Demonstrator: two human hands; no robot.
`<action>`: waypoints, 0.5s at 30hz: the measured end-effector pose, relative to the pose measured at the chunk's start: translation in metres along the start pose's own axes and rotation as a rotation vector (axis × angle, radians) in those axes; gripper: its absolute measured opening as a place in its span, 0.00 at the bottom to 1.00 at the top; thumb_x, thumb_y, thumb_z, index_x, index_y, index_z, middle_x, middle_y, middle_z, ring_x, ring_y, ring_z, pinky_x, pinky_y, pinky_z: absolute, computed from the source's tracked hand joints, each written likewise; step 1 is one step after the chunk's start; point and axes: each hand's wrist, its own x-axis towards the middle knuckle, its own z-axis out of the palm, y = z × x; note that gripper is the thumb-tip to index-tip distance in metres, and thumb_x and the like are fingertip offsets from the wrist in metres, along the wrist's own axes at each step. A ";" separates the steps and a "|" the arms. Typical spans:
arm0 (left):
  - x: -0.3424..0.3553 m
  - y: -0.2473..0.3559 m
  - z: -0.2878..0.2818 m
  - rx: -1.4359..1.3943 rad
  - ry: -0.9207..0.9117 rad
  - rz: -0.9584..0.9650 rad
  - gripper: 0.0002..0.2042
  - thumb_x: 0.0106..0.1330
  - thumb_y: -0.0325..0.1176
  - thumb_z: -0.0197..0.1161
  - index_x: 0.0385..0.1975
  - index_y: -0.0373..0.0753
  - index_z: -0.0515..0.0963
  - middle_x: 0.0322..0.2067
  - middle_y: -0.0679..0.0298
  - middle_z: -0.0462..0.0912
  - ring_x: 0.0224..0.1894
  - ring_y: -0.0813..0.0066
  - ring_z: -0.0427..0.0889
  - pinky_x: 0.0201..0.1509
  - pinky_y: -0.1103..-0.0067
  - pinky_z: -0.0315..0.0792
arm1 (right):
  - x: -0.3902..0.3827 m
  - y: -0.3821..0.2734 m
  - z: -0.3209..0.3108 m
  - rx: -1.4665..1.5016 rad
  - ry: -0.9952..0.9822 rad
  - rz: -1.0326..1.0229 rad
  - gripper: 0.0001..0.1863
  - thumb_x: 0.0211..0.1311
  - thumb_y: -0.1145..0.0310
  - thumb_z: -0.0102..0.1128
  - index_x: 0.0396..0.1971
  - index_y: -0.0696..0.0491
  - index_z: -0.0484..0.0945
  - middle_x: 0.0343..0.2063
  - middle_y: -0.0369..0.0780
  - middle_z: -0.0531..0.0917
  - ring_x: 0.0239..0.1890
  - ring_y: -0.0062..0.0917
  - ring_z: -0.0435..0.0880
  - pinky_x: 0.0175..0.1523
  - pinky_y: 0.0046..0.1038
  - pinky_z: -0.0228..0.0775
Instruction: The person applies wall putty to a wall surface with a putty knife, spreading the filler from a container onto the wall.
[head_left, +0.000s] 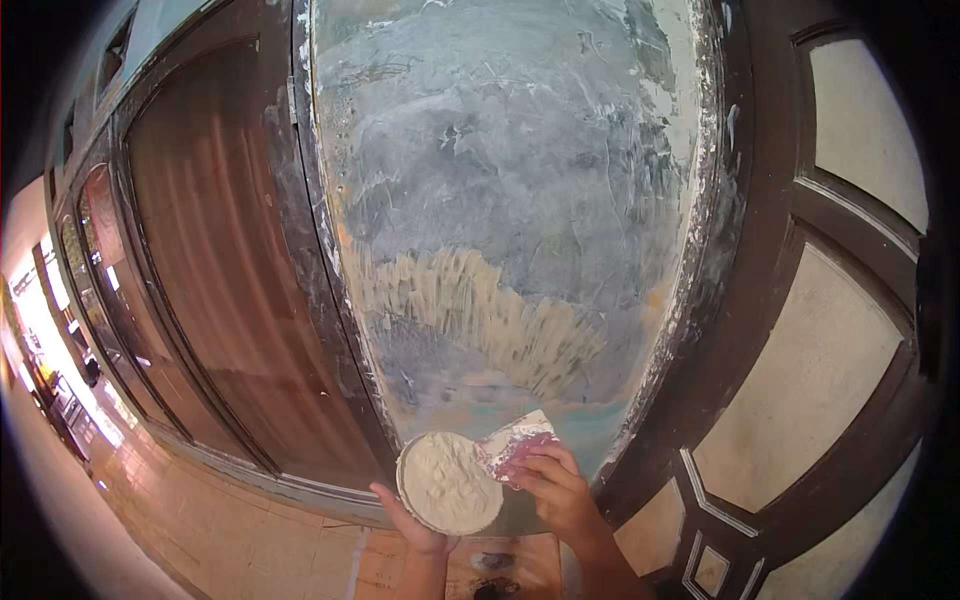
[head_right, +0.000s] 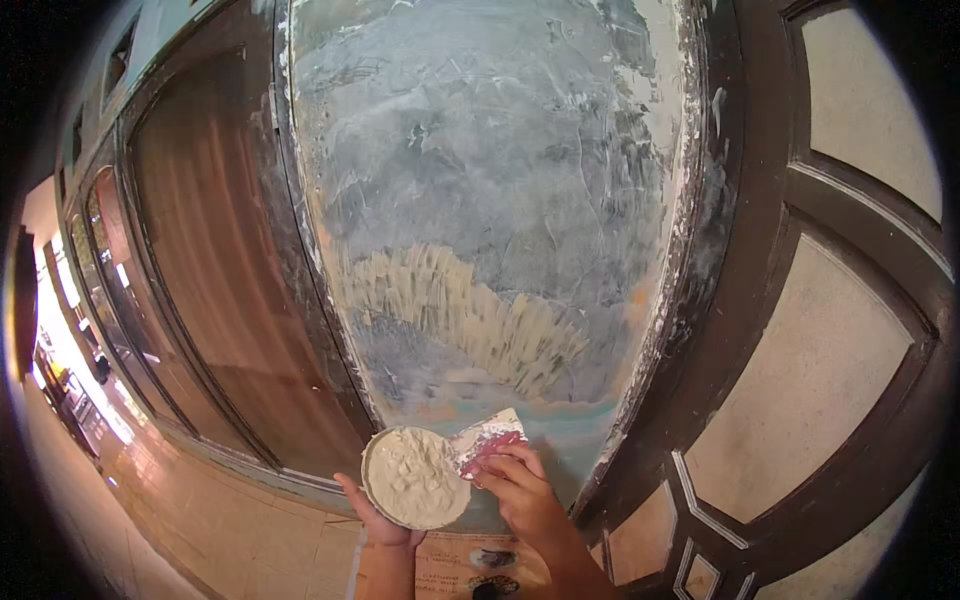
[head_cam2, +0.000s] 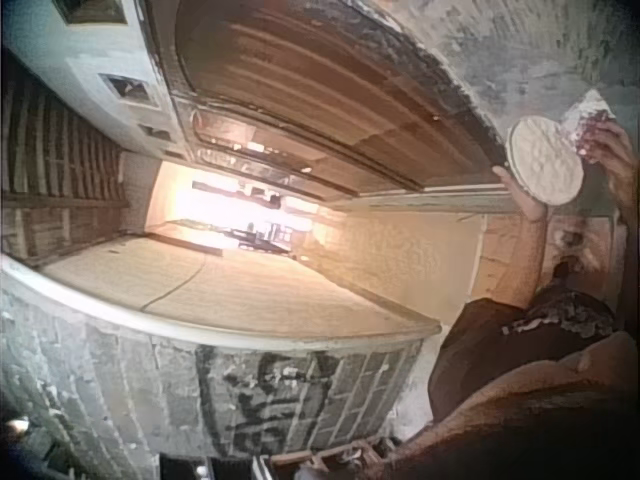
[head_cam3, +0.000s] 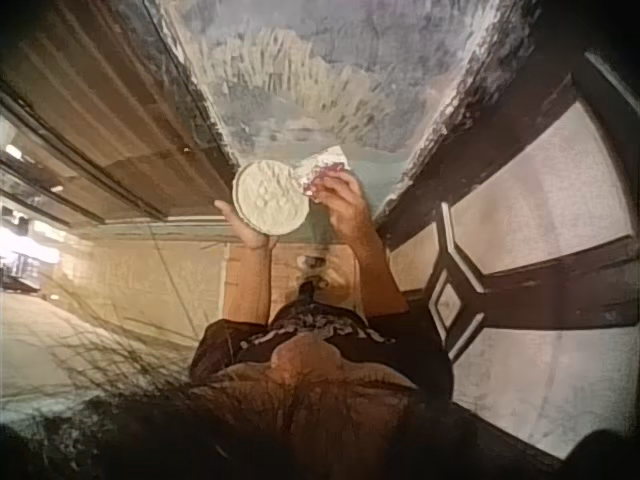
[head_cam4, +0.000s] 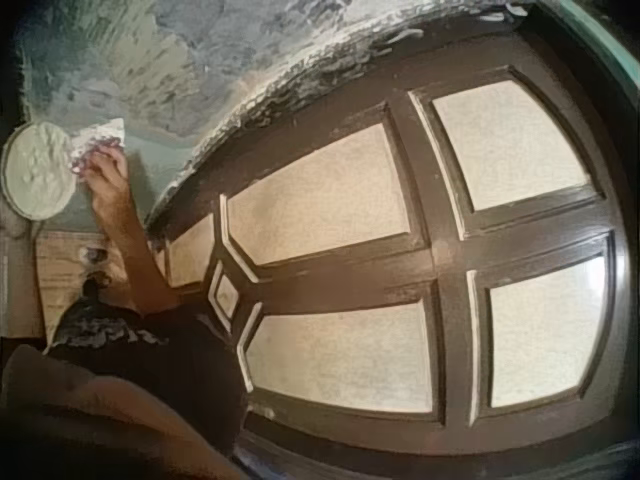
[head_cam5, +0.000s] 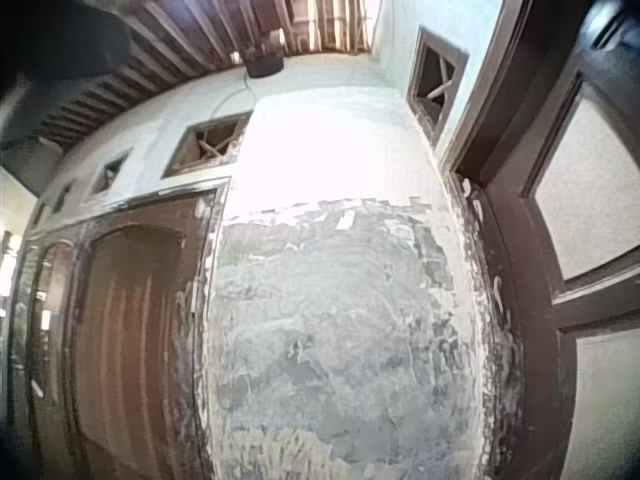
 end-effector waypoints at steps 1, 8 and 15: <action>0.000 0.000 -0.001 -0.007 -0.001 -0.016 0.53 0.69 0.81 0.33 0.74 0.34 0.63 0.70 0.52 0.71 0.70 0.53 0.72 0.75 0.60 0.66 | 0.000 0.000 0.000 -0.016 0.016 -0.011 0.22 0.47 0.89 0.64 0.43 0.53 0.89 0.47 0.40 0.86 0.55 0.42 0.80 0.61 0.38 0.76; 0.004 0.005 0.001 -0.024 -0.050 -0.009 0.54 0.68 0.81 0.33 0.73 0.32 0.64 0.70 0.51 0.72 0.70 0.52 0.73 0.75 0.59 0.67 | 0.009 0.004 0.009 -0.042 0.022 -0.032 0.22 0.47 0.88 0.64 0.43 0.53 0.89 0.46 0.40 0.85 0.55 0.42 0.80 0.61 0.38 0.76; 0.018 0.021 -0.012 -0.004 -0.046 -0.077 0.54 0.68 0.81 0.33 0.73 0.33 0.65 0.69 0.51 0.72 0.69 0.52 0.74 0.73 0.59 0.69 | 0.031 0.002 0.032 0.002 0.050 -0.041 0.20 0.47 0.87 0.65 0.41 0.54 0.90 0.45 0.40 0.87 0.55 0.41 0.81 0.60 0.38 0.77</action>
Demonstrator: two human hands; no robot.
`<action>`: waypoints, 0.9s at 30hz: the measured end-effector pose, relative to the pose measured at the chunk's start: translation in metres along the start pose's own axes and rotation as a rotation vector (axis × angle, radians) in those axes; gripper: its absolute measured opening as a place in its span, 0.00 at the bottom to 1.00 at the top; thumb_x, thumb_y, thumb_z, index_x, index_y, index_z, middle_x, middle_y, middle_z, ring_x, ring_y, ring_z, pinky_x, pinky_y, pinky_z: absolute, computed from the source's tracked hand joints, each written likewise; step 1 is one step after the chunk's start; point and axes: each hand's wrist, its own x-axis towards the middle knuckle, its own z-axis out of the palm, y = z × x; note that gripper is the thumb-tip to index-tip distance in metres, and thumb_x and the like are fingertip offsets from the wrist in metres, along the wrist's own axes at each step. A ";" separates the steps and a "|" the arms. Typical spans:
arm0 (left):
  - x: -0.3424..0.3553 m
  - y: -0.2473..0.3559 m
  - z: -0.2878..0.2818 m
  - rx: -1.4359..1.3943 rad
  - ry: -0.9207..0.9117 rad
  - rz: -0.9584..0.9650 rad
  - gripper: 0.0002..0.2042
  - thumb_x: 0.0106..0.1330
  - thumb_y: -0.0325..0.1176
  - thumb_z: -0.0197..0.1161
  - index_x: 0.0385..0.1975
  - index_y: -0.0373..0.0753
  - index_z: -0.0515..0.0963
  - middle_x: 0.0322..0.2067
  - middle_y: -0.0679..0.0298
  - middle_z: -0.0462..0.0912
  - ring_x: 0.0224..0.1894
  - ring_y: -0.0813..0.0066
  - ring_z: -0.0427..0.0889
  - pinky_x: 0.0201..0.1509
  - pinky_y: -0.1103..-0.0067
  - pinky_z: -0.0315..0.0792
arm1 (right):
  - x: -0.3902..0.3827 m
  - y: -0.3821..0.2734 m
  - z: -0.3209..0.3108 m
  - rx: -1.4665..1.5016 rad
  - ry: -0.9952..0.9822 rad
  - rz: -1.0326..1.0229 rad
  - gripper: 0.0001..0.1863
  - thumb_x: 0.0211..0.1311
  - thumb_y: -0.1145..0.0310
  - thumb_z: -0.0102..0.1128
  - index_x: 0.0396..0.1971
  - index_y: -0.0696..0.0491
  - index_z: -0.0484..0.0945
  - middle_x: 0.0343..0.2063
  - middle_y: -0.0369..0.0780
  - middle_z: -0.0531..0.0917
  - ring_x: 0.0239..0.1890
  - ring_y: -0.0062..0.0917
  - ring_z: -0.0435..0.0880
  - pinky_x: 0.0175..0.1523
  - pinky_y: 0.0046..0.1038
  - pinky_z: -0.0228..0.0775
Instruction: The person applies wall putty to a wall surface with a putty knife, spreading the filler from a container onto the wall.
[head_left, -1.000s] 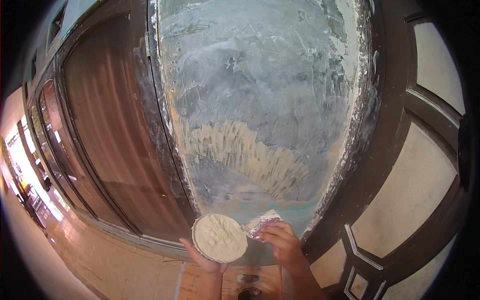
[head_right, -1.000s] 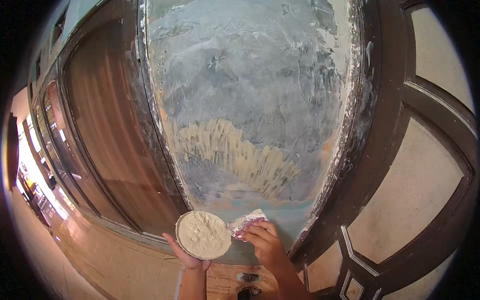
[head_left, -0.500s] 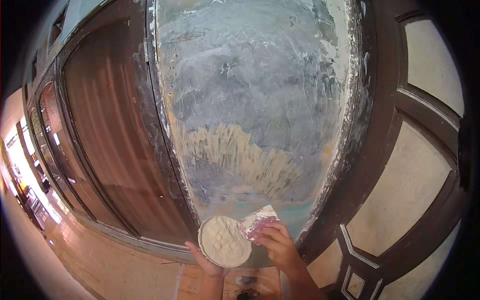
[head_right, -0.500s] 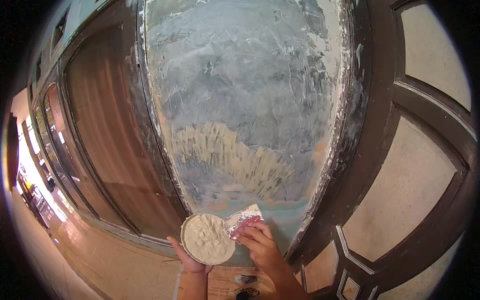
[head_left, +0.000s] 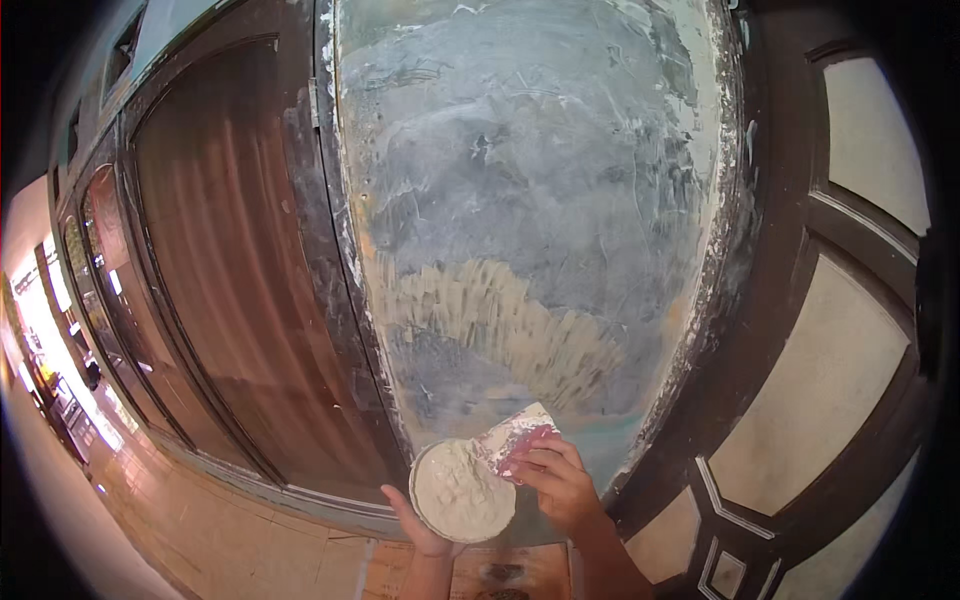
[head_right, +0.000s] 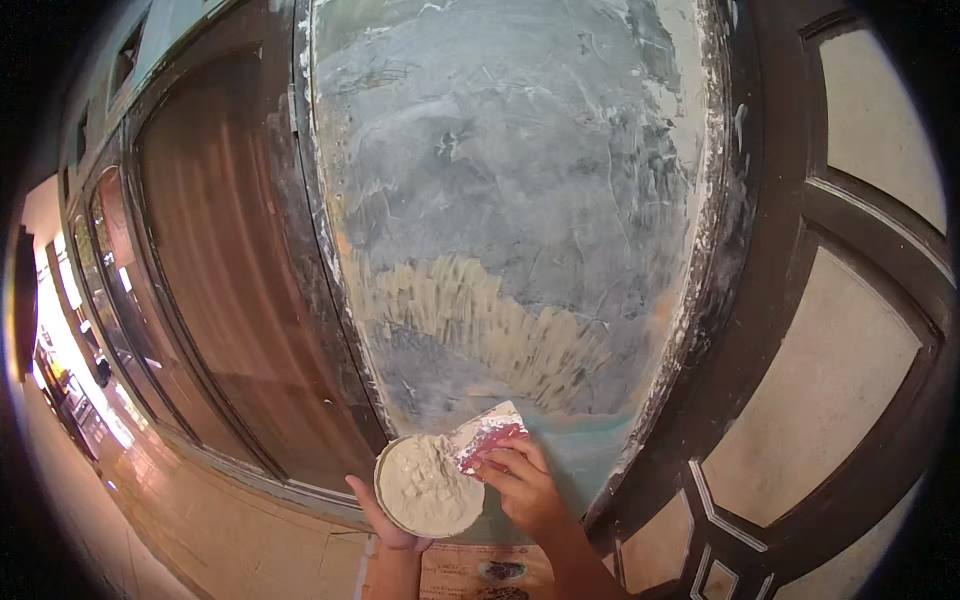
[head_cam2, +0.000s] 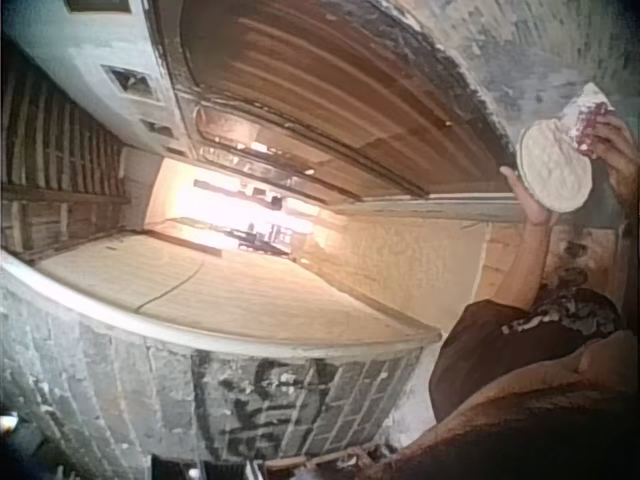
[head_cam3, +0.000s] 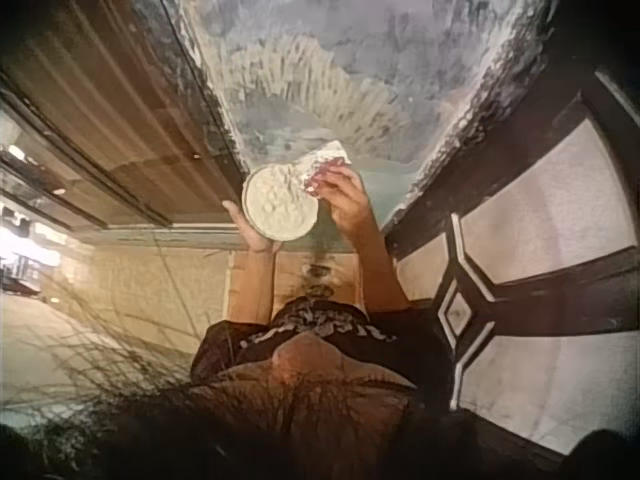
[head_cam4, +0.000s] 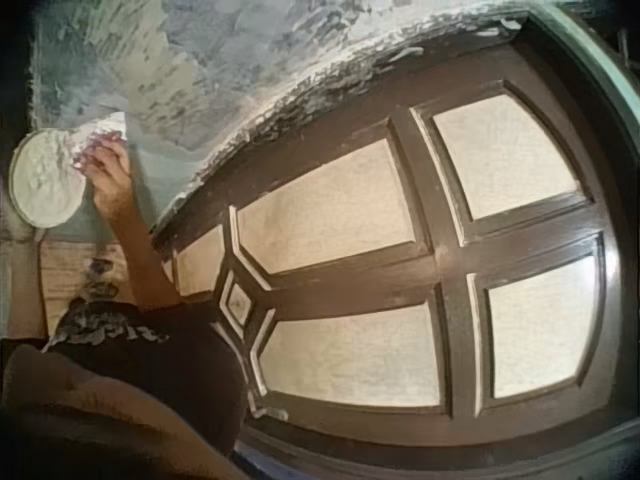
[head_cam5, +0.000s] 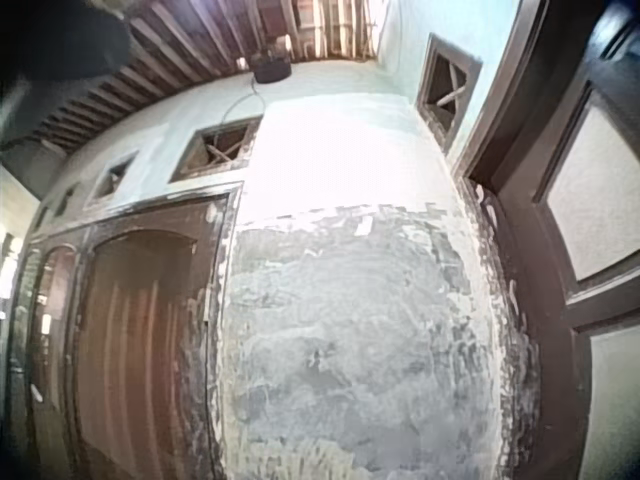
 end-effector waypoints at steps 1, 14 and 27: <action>0.004 0.002 -0.002 -0.021 0.012 0.003 0.54 0.69 0.81 0.33 0.73 0.33 0.65 0.69 0.51 0.72 0.68 0.53 0.75 0.73 0.60 0.69 | 0.003 0.001 0.004 -0.001 -0.004 -0.029 0.20 0.48 0.87 0.65 0.42 0.54 0.90 0.46 0.40 0.86 0.55 0.42 0.80 0.61 0.39 0.76; 0.033 0.043 -0.044 -0.024 -0.030 -0.048 0.53 0.69 0.80 0.33 0.73 0.32 0.65 0.70 0.50 0.72 0.70 0.53 0.74 0.73 0.60 0.69 | 0.032 -0.013 0.064 0.000 0.026 -0.043 0.21 0.46 0.87 0.64 0.40 0.54 0.90 0.45 0.39 0.88 0.55 0.41 0.82 0.59 0.38 0.78; 0.044 0.055 -0.087 -0.032 -0.011 -0.189 0.54 0.68 0.81 0.35 0.73 0.32 0.64 0.69 0.49 0.73 0.68 0.52 0.75 0.73 0.59 0.70 | 0.041 -0.028 0.101 0.002 0.059 -0.039 0.16 0.48 0.86 0.68 0.38 0.55 0.89 0.43 0.40 0.88 0.52 0.40 0.83 0.57 0.37 0.80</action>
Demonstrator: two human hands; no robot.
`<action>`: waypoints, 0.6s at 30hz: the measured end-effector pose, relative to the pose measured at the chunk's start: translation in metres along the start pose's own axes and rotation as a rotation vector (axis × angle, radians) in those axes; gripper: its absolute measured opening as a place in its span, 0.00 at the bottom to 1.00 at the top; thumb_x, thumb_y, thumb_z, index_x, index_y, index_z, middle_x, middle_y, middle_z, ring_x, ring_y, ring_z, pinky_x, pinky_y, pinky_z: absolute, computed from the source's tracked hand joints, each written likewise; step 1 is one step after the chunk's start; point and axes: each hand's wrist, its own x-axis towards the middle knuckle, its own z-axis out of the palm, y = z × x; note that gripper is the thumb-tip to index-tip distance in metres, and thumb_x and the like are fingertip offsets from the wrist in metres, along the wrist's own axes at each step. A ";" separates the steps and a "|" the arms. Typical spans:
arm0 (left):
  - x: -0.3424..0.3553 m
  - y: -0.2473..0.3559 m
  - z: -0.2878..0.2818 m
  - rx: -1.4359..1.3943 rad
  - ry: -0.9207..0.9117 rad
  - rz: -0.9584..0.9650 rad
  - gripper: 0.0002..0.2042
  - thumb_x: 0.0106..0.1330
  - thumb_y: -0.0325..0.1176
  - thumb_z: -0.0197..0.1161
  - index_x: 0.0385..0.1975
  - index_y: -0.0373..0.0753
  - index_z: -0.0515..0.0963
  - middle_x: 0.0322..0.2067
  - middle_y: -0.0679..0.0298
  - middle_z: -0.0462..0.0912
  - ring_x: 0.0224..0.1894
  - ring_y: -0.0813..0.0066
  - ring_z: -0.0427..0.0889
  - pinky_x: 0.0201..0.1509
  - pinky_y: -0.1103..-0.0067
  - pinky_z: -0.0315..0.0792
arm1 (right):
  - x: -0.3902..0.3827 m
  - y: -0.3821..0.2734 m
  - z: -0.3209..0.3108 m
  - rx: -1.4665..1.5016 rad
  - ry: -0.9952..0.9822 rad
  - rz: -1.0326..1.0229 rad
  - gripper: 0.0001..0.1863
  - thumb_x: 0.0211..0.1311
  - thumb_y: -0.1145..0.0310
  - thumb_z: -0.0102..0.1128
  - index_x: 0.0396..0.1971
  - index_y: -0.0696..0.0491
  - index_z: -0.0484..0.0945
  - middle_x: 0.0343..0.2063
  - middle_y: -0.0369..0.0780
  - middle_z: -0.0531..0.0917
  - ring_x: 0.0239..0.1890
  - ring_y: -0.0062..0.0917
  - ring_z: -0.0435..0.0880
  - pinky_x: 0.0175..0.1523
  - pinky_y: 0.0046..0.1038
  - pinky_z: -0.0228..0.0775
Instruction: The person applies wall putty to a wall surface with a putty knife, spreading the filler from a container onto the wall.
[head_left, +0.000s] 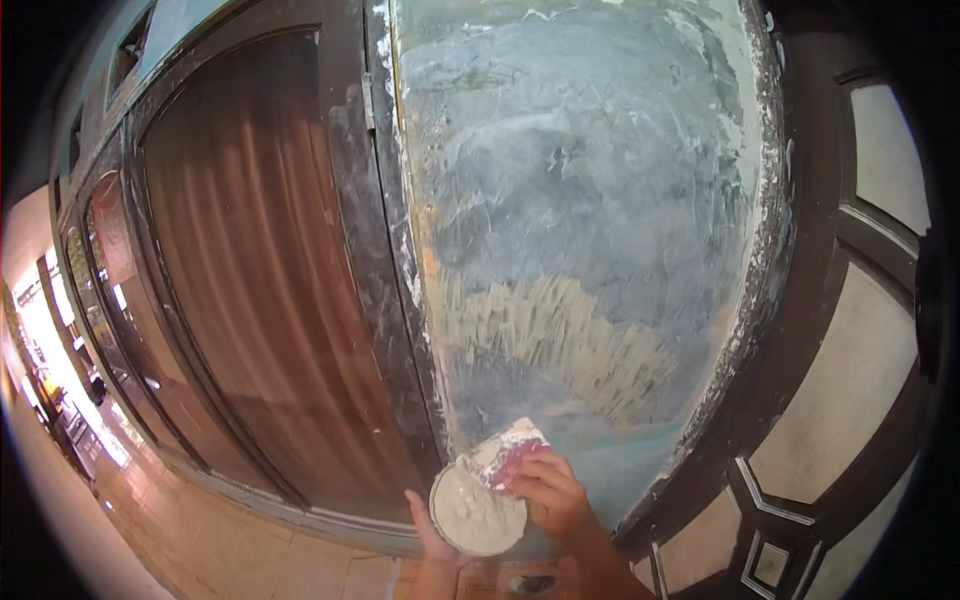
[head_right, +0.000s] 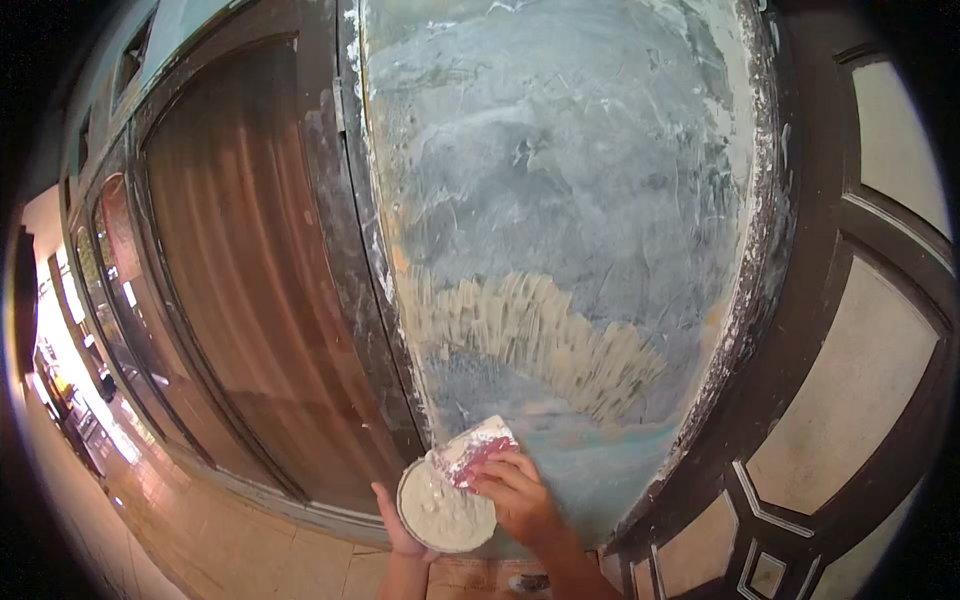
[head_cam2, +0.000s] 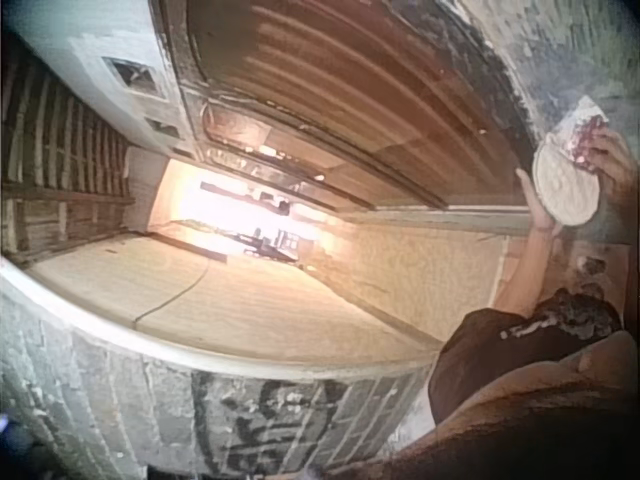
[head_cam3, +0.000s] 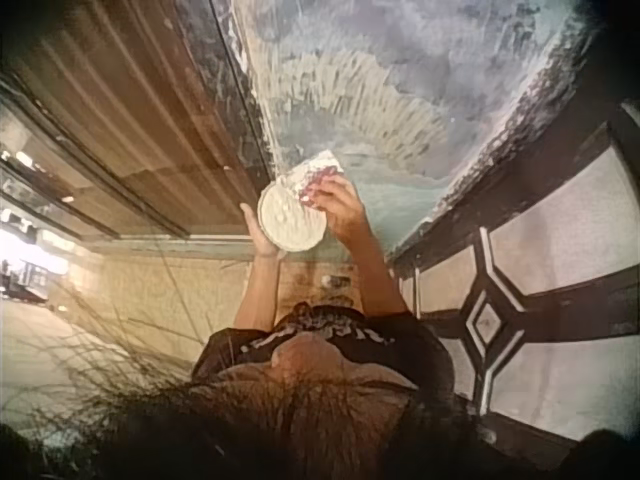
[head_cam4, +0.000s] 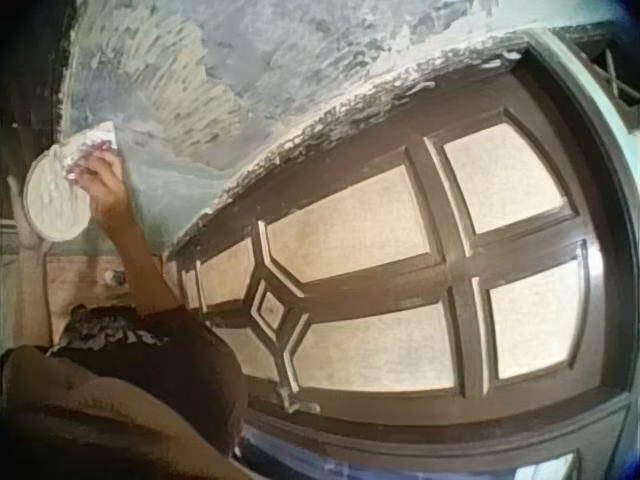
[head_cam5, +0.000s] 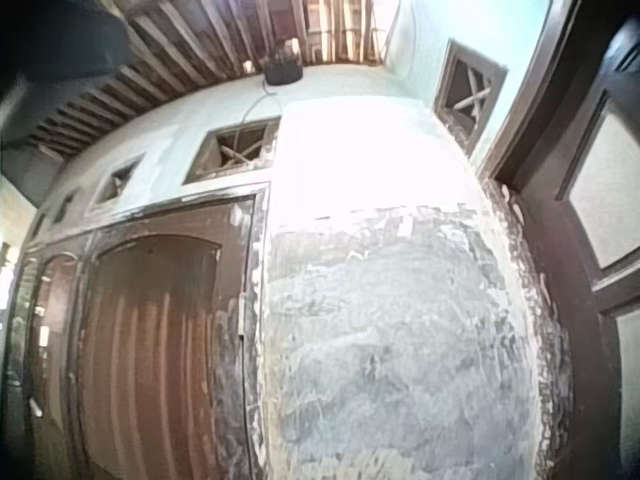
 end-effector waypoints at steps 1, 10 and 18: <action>-0.003 -0.001 -0.001 -0.038 0.027 -0.024 0.54 0.68 0.81 0.36 0.74 0.32 0.64 0.69 0.49 0.73 0.68 0.51 0.76 0.73 0.59 0.70 | 0.000 0.000 -0.001 -0.007 0.002 0.002 0.16 0.48 0.86 0.68 0.38 0.55 0.89 0.43 0.40 0.88 0.52 0.40 0.83 0.57 0.37 0.80; 0.003 -0.004 -0.013 -0.240 -0.035 -0.074 0.54 0.63 0.85 0.33 0.75 0.43 0.64 0.73 0.45 0.65 0.68 0.28 0.69 0.59 0.23 0.65 | 0.046 0.054 -0.083 -0.074 0.247 0.222 0.07 0.60 0.82 0.67 0.39 0.61 0.85 0.33 0.45 0.88 0.33 0.38 0.86 0.41 0.33 0.77; 0.022 -0.032 -0.014 -0.308 -0.051 0.035 0.56 0.60 0.87 0.35 0.77 0.46 0.60 0.76 0.45 0.58 0.71 0.23 0.63 0.53 0.16 0.60 | 0.123 0.148 -0.159 -0.084 0.305 0.301 0.11 0.69 0.73 0.67 0.46 0.64 0.83 0.34 0.47 0.89 0.36 0.26 0.86 0.43 0.28 0.77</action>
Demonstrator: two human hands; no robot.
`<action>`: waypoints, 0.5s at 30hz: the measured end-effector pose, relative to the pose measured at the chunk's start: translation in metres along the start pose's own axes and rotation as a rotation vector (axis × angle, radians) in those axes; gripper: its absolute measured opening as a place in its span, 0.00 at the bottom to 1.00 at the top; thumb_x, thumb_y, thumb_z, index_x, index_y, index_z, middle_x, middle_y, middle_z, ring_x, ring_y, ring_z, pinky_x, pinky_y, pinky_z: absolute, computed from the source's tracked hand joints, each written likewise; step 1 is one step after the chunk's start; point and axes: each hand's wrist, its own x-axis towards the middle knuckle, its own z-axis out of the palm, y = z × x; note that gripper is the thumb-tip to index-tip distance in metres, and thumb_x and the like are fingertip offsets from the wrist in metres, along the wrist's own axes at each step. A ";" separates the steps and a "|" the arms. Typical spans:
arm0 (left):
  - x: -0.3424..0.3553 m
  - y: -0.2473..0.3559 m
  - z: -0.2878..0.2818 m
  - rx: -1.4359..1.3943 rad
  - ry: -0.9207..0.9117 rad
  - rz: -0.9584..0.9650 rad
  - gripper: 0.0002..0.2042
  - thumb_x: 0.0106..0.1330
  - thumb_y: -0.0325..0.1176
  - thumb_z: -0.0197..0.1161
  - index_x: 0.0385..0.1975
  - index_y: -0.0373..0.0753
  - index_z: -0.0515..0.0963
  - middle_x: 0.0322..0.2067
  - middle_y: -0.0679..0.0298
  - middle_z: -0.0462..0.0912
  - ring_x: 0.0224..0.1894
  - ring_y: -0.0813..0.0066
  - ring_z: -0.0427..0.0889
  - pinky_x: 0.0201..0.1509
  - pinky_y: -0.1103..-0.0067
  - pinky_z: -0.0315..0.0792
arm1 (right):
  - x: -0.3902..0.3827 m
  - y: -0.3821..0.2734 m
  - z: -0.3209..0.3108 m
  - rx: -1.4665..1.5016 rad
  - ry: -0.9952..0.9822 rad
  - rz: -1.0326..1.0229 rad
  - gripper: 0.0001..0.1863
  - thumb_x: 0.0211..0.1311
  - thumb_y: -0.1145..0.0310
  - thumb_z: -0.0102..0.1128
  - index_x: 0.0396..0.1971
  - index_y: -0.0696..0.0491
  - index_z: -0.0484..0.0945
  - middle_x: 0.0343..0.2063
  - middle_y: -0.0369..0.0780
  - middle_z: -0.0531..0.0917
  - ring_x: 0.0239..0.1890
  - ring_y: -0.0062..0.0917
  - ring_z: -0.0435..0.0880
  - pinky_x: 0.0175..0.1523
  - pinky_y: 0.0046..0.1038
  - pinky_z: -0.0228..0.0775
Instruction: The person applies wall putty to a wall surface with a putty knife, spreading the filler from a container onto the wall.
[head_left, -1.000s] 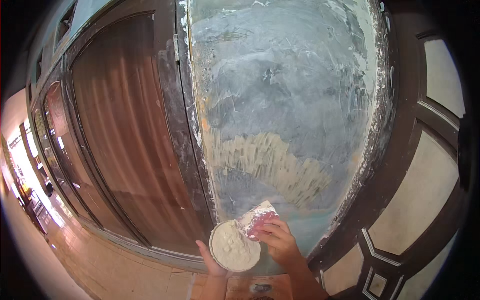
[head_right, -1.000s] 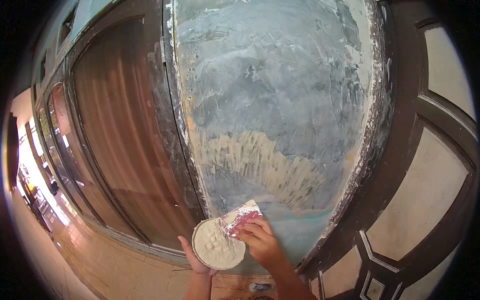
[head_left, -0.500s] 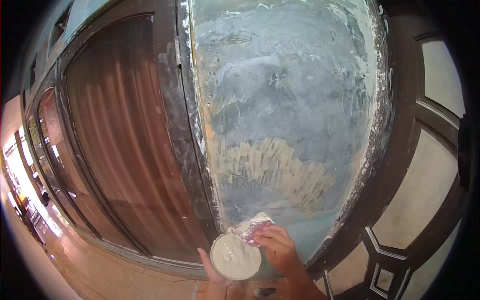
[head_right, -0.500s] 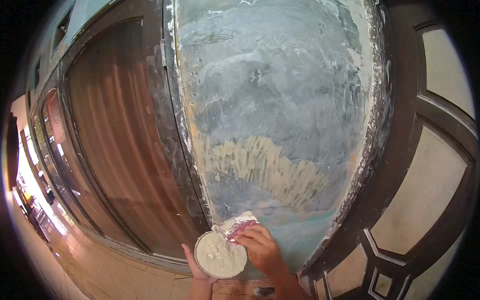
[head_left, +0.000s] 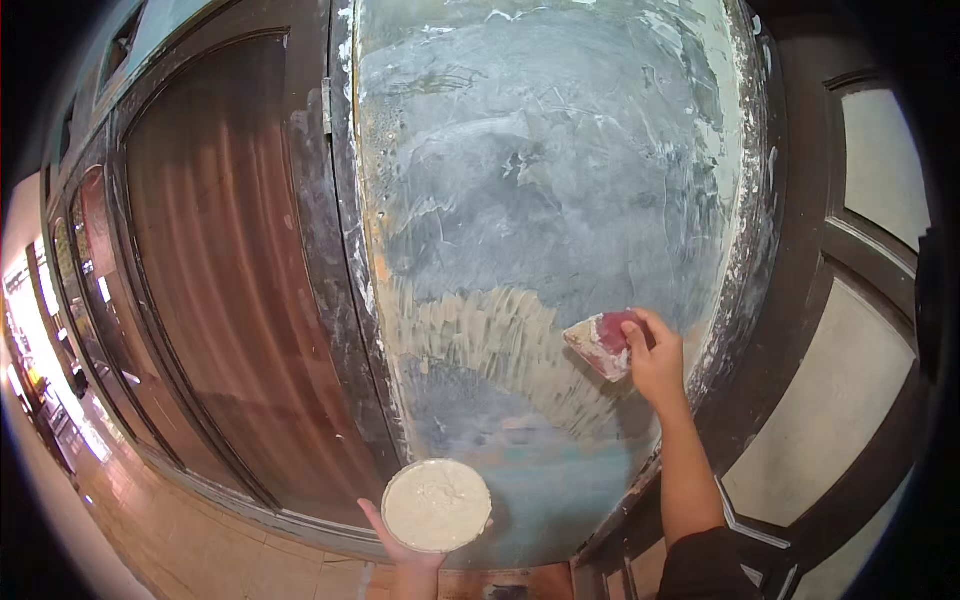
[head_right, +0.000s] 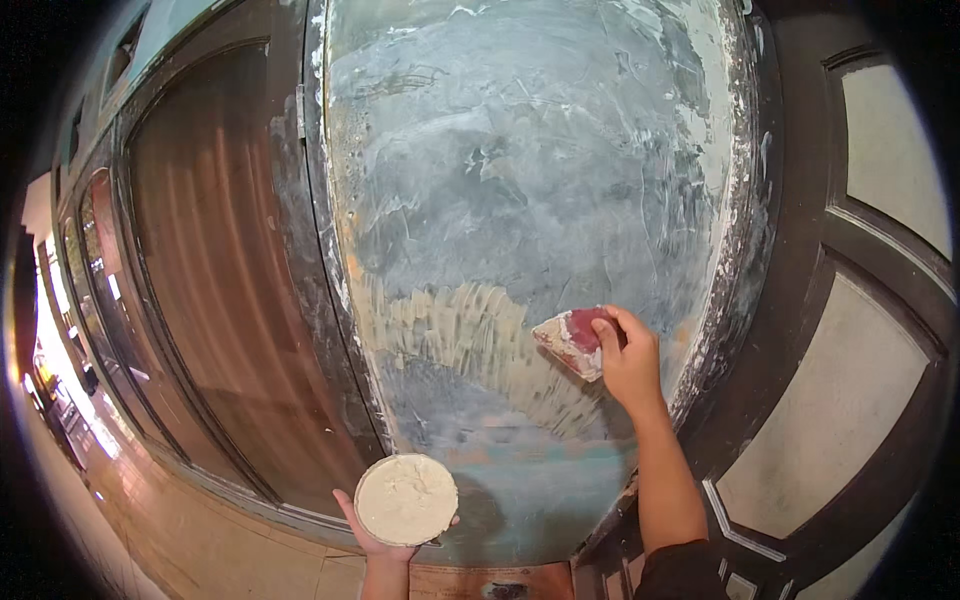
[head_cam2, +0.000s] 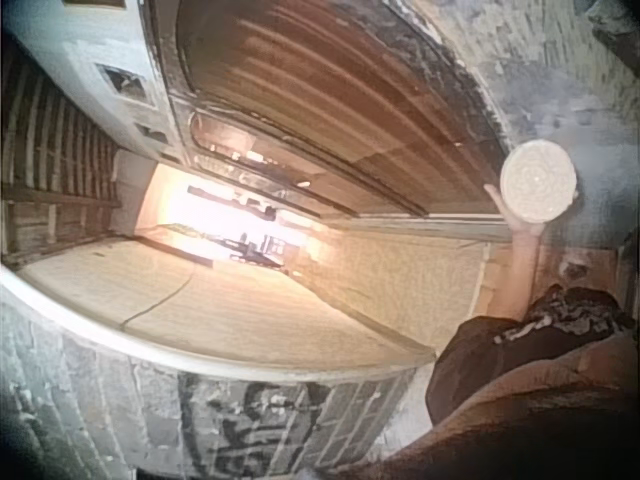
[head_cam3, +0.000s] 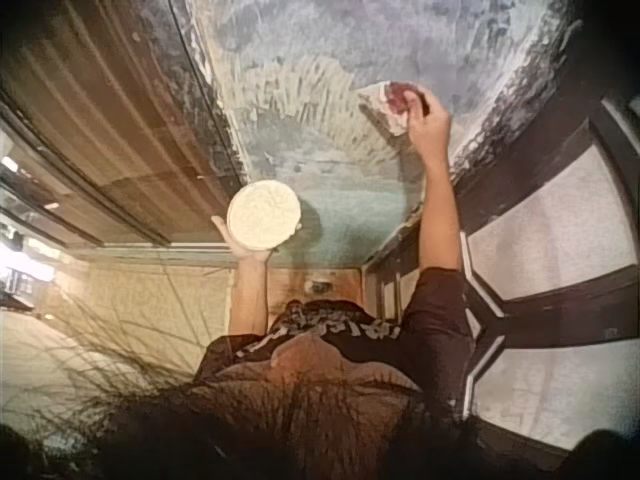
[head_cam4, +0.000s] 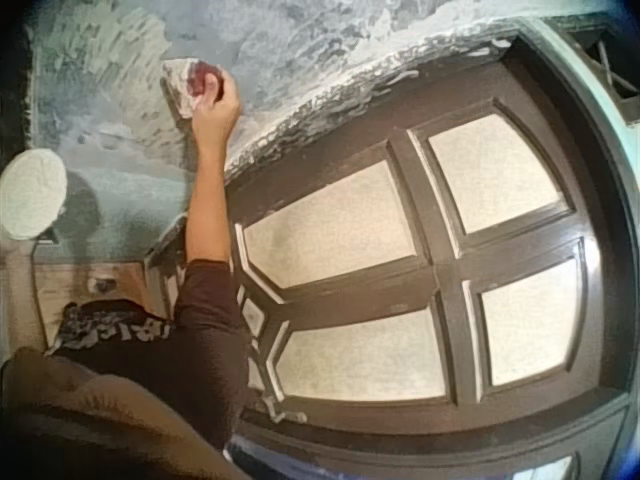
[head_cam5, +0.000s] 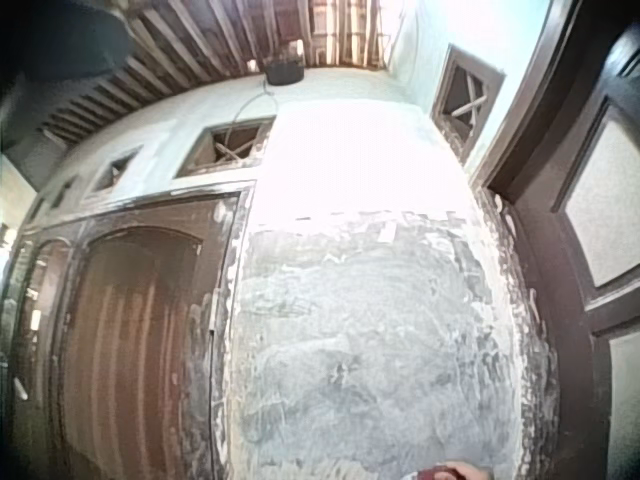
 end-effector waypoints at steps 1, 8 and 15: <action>-0.001 -0.004 0.006 -0.002 0.002 0.006 0.56 0.60 0.87 0.35 0.77 0.46 0.60 0.76 0.45 0.58 0.71 0.23 0.63 0.53 0.16 0.60 | 0.008 0.004 -0.002 0.003 -0.005 -0.021 0.11 0.70 0.72 0.67 0.46 0.64 0.83 0.35 0.48 0.89 0.36 0.25 0.86 0.44 0.28 0.77; -0.008 -0.024 0.029 -0.233 -0.020 0.014 0.55 0.61 0.86 0.35 0.77 0.45 0.60 0.76 0.45 0.59 0.70 0.23 0.63 0.55 0.16 0.60 | 0.037 0.016 0.008 -0.012 -0.065 -0.101 0.13 0.70 0.68 0.67 0.47 0.63 0.84 0.38 0.50 0.89 0.39 0.39 0.89 0.47 0.34 0.78; -0.007 -0.033 0.024 -0.298 -0.084 0.076 0.59 0.58 0.88 0.38 0.78 0.43 0.57 0.77 0.45 0.56 0.72 0.24 0.60 0.58 0.15 0.55 | 0.049 0.020 0.013 -0.094 -0.031 -0.245 0.13 0.69 0.65 0.67 0.46 0.58 0.85 0.36 0.48 0.88 0.39 0.44 0.86 0.48 0.39 0.73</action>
